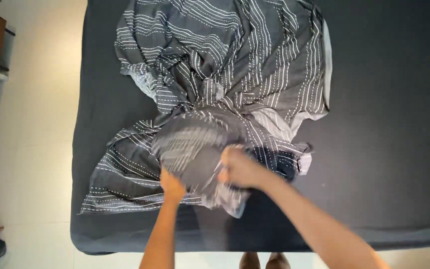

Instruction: Remove bed sheets and a fitted sheet from a mattress and fold them.

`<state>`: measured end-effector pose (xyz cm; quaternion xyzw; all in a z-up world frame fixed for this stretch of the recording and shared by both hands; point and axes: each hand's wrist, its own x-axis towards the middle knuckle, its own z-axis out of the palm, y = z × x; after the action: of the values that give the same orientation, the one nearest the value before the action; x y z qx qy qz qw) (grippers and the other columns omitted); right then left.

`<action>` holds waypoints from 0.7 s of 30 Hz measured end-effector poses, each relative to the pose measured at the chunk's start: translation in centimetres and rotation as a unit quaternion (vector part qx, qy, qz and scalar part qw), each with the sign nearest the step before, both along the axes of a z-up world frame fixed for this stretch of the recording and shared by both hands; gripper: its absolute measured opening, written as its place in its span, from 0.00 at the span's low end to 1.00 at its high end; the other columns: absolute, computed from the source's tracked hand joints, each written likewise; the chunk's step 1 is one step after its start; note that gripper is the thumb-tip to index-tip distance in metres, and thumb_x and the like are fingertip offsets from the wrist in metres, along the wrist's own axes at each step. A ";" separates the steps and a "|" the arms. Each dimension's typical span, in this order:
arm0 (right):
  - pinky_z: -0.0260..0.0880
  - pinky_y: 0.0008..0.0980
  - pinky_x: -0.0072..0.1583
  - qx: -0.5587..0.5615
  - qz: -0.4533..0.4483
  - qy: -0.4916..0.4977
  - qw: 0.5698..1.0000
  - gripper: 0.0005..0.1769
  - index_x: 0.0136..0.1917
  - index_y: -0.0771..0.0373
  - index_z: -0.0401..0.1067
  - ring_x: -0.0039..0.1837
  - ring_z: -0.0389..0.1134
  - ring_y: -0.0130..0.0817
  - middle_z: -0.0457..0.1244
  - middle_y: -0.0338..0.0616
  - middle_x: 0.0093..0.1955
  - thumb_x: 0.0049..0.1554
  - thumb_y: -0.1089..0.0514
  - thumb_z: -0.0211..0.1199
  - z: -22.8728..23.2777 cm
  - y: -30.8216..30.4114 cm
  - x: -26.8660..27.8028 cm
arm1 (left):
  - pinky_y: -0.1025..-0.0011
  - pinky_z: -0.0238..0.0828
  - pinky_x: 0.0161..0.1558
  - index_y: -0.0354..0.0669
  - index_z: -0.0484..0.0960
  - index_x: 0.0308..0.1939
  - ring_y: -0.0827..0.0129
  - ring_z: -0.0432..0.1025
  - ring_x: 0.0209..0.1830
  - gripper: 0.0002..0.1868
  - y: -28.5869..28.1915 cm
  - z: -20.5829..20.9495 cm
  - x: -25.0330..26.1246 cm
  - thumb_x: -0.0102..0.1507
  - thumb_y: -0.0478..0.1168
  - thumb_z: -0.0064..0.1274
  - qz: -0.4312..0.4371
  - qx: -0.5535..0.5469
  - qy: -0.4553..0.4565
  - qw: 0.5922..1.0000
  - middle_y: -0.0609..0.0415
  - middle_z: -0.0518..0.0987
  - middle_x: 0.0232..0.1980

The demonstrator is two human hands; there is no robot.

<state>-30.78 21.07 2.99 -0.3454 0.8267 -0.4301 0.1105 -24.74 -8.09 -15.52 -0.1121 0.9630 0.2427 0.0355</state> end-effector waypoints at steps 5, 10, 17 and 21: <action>0.68 0.49 0.59 0.103 -0.416 -0.084 0.899 0.31 0.61 0.67 0.70 0.59 0.69 0.56 0.66 0.62 0.56 0.52 0.44 0.66 -6.0 10.1 -6.2 | 0.46 0.54 0.70 0.48 0.54 0.78 0.42 0.52 0.77 0.59 -1.0 -0.4 0.1 0.50 0.63 0.66 0.125 0.004 -0.034 0.992 0.39 0.52 0.80; 0.60 0.48 0.72 0.097 -0.529 -0.117 0.835 0.53 0.75 0.67 0.58 0.74 0.60 0.57 0.57 0.65 0.73 0.50 0.33 0.70 -11.5 17.0 -8.2 | 0.36 0.55 0.66 0.58 0.46 0.79 0.39 0.49 0.78 0.60 -0.8 -1.8 0.5 0.53 0.65 0.65 0.368 0.059 -0.177 0.911 0.41 0.44 0.83; 0.46 0.50 0.76 0.190 -0.449 -0.233 0.841 0.83 0.85 0.61 0.31 0.82 0.39 0.66 0.32 0.74 0.82 0.34 0.31 0.80 -17.5 15.2 -6.2 | 0.51 0.65 0.67 0.36 0.44 0.76 0.36 0.65 0.71 0.68 2.5 -6.9 -2.6 0.50 0.70 0.66 0.561 0.329 0.052 0.758 0.25 0.58 0.75; 0.45 0.49 0.77 0.188 -0.370 -0.211 0.885 0.82 0.84 0.59 0.36 0.83 0.34 0.67 0.30 0.75 0.82 0.32 0.37 0.83 -19.1 13.4 -4.7 | 0.60 0.52 0.74 0.33 0.38 0.80 0.37 0.57 0.74 0.63 4.6 -10.1 -9.4 0.58 0.53 0.69 0.435 0.295 0.060 0.848 0.20 0.56 0.74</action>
<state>-35.51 34.48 -16.16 0.1115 0.9169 -0.3392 0.1784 -34.15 -3.50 -25.57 -0.4894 0.6987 0.5121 -0.1002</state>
